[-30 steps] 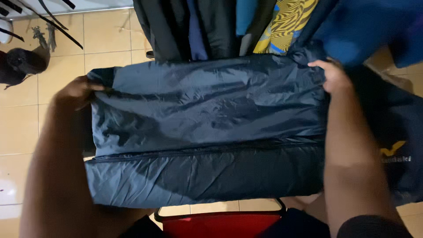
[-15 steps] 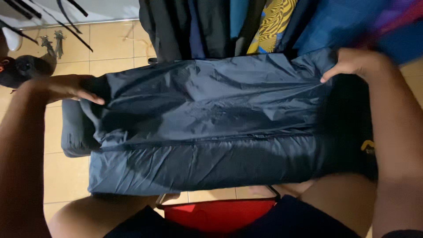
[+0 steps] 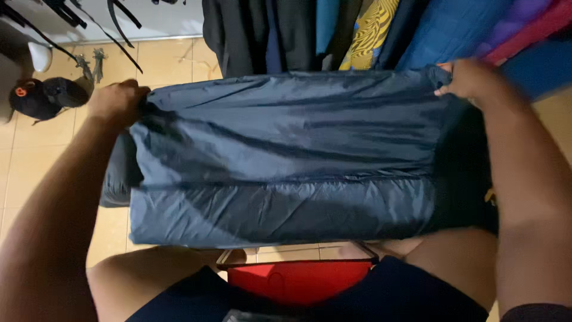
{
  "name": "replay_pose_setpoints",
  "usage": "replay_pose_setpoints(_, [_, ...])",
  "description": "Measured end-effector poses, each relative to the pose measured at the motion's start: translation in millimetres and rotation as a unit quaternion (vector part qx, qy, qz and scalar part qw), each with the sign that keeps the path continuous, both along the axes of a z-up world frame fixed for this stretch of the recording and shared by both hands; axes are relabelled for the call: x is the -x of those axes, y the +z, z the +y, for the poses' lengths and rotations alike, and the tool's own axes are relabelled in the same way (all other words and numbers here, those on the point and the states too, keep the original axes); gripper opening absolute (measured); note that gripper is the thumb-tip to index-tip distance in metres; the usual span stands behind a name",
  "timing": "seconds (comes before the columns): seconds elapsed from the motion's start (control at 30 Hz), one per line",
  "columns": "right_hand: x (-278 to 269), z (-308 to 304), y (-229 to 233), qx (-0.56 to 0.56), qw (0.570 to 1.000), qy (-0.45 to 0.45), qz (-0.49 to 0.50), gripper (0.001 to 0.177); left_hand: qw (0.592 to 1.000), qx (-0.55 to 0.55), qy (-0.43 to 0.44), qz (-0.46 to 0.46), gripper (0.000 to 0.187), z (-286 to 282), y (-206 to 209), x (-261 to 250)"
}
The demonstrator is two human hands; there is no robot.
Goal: The person folds a blue jacket by hand on top of a black plastic storage bin.
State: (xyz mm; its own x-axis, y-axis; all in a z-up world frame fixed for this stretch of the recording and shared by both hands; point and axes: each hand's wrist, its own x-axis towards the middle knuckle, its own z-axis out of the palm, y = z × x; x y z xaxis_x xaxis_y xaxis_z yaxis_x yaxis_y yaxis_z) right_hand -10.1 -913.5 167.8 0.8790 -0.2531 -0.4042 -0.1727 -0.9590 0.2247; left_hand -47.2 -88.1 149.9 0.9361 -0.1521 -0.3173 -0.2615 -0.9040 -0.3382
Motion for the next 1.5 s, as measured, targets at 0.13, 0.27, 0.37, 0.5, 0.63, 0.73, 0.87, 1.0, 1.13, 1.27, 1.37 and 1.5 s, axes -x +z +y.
replay_pose_setpoints(0.13, [29.2, -21.2, -39.8, 0.065, 0.972, 0.171, -0.146, 0.053, 0.993, -0.007, -0.067, -0.094, 0.04, -9.0, -10.7, 44.9])
replay_pose_setpoints(0.27, [97.5, -38.0, -66.5, -0.047, 0.917, 0.244, -0.313, 0.058, 0.952, -0.029, -0.187, -0.241, 0.036, 38.9, -64.7, 87.9])
replay_pose_setpoints(0.37, [165.7, -13.6, -44.3, 0.073, 0.918, 0.299, -0.252, 0.059, 0.962, -0.029, -0.198, -0.185, 0.048, 49.4, -81.7, 120.7])
replay_pose_setpoints(0.5, [204.8, 4.7, -48.5, -0.243, 0.959, -0.091, -0.116, 0.05, 0.927, -0.031, -0.274, -0.255, 0.022, 51.8, -90.4, 140.8])
replay_pose_setpoints(0.63, [215.3, -22.1, -83.8, 0.019, 0.915, 0.345, -0.208, 0.042, 0.971, -0.023, -0.186, -0.147, 0.04, 36.5, -76.9, 139.3])
replay_pose_setpoints(0.73, [198.4, -19.0, -87.9, 0.024, 0.921, 0.338, -0.195, 0.056, 0.993, 0.032, -0.094, -0.07, 0.06, -3.3, -41.9, 134.3])
replay_pose_setpoints(0.87, [169.1, 52.2, -23.3, 0.038, 0.978, 0.174, 0.105, 0.121, 0.998, -0.012, -0.065, -0.016, 0.09, -34.9, -46.1, 112.1])
replay_pose_setpoints(1.0, [164.2, 105.8, -9.9, 0.012, 0.973, 0.232, 0.006, 0.102, 0.969, 0.175, -0.107, -0.139, 0.055, -105.9, -33.4, 108.5])
replay_pose_setpoints(1.13, [155.4, 146.4, -3.4, -0.064, 0.964, 0.25, 0.059, 0.12, 0.991, 0.112, -0.056, 0.039, 0.121, -169.5, -31.8, 79.6])
replay_pose_setpoints(1.27, [126.3, 127.8, -61.1, -0.049, 0.958, 0.283, 0.027, 0.083, 0.966, 0.048, -0.186, -0.174, 0.066, -149.7, -149.2, 46.6])
replay_pose_setpoints(1.37, [107.0, 107.2, -93.6, -0.04, 0.959, 0.279, -0.028, 0.073, 0.939, 0.064, -0.218, -0.26, 0.035, -136.2, -139.1, 27.4])
replay_pose_setpoints(1.5, [105.7, 95.9, -92.6, -0.015, 0.954, 0.287, -0.091, 0.067, 0.911, 0.036, -0.231, -0.339, 0.013, -141.1, -113.0, 48.8])
